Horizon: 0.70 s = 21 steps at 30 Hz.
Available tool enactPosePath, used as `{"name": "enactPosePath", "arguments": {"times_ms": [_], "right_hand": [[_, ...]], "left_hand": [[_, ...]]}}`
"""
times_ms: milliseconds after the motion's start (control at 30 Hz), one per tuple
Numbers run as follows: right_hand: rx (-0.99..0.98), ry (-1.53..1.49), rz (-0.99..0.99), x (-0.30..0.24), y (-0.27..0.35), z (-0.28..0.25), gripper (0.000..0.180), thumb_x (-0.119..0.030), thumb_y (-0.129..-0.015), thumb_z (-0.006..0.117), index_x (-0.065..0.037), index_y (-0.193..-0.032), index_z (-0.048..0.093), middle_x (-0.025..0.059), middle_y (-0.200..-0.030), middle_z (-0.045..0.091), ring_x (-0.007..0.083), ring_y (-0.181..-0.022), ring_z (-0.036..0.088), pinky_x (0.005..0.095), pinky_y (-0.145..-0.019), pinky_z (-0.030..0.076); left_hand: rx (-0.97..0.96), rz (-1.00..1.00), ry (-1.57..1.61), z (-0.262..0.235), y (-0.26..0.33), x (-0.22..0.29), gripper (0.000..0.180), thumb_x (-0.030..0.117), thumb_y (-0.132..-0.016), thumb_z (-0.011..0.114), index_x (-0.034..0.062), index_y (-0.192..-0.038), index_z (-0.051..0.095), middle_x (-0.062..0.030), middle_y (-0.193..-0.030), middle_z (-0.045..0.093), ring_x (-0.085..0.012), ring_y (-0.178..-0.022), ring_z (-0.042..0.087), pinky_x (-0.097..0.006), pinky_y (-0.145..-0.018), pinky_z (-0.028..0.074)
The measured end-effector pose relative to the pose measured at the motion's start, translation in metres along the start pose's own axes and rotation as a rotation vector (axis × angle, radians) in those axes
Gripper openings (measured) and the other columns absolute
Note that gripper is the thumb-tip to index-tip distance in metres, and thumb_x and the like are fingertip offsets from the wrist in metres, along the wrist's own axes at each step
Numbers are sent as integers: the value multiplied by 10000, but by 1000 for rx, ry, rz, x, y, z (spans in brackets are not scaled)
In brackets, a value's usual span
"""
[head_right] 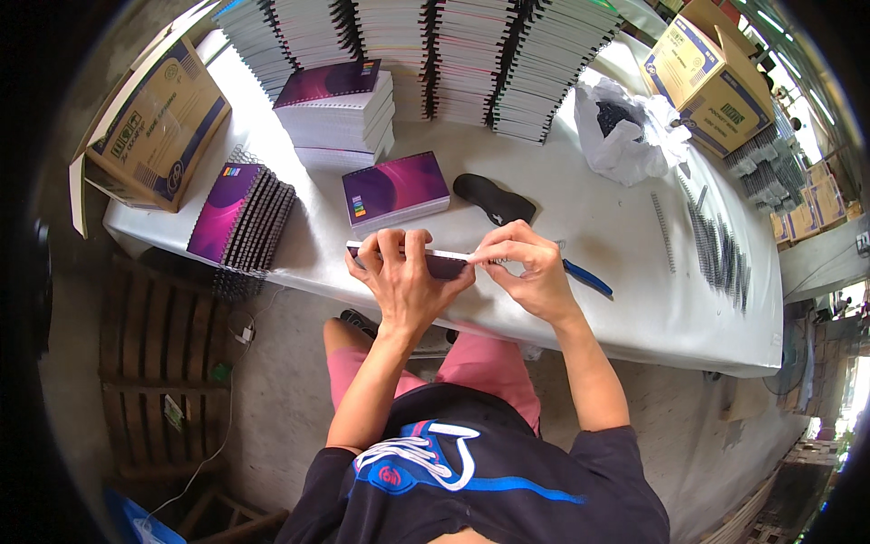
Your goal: The person trims the spiral wire of several notebooks using pliers and then stacks the finished notebooks together.
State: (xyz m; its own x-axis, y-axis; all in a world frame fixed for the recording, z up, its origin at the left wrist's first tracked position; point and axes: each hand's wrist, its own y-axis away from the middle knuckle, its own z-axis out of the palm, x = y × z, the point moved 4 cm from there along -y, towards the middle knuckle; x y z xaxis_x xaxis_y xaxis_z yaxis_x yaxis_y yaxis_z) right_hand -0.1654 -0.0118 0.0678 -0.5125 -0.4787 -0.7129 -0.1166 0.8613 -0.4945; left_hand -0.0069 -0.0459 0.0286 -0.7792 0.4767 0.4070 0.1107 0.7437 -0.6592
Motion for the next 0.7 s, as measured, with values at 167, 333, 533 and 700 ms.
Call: {"name": "enactPosePath", "arguments": {"times_ms": [167,333,533,700], "right_hand": [[-170,-148,350,-4,0,-6,396,14,-759,695,-84,-1137,631,79,-861,674,128,-735,610,262,-609,505],[-264,0,299,-24,-1,-11,492,-50,-818,668,-115,-1278,507,67,-895,625,105,-671,584,248,-515,473],[-273,64,209,-15,7,-11,248,-10,-835,623,-69,-1075,648,84,-864,629,130,-613,586,283,-545,476],[-561,-56,274,-4,-9,-17,269,-86,-847,652,-82,-1116,647,60,-790,663,143,-684,644,278,-608,500]], "left_hand": [[-18,29,-50,-2,-1,1,653,609,-534,771,162,-949,536,-46,-949,432,-264,-1021,385,-530,-879,223],[-110,153,68,-16,1,-6,642,607,-651,713,130,-1046,543,-69,-978,465,-281,-1000,397,-510,-918,253],[-154,206,166,-14,3,-8,499,521,-731,685,109,-986,564,-67,-956,465,-267,-1003,419,-484,-908,277],[-202,202,212,-16,-2,-7,487,513,-694,716,108,-909,554,-67,-939,461,-273,-996,423,-483,-890,285]]}}
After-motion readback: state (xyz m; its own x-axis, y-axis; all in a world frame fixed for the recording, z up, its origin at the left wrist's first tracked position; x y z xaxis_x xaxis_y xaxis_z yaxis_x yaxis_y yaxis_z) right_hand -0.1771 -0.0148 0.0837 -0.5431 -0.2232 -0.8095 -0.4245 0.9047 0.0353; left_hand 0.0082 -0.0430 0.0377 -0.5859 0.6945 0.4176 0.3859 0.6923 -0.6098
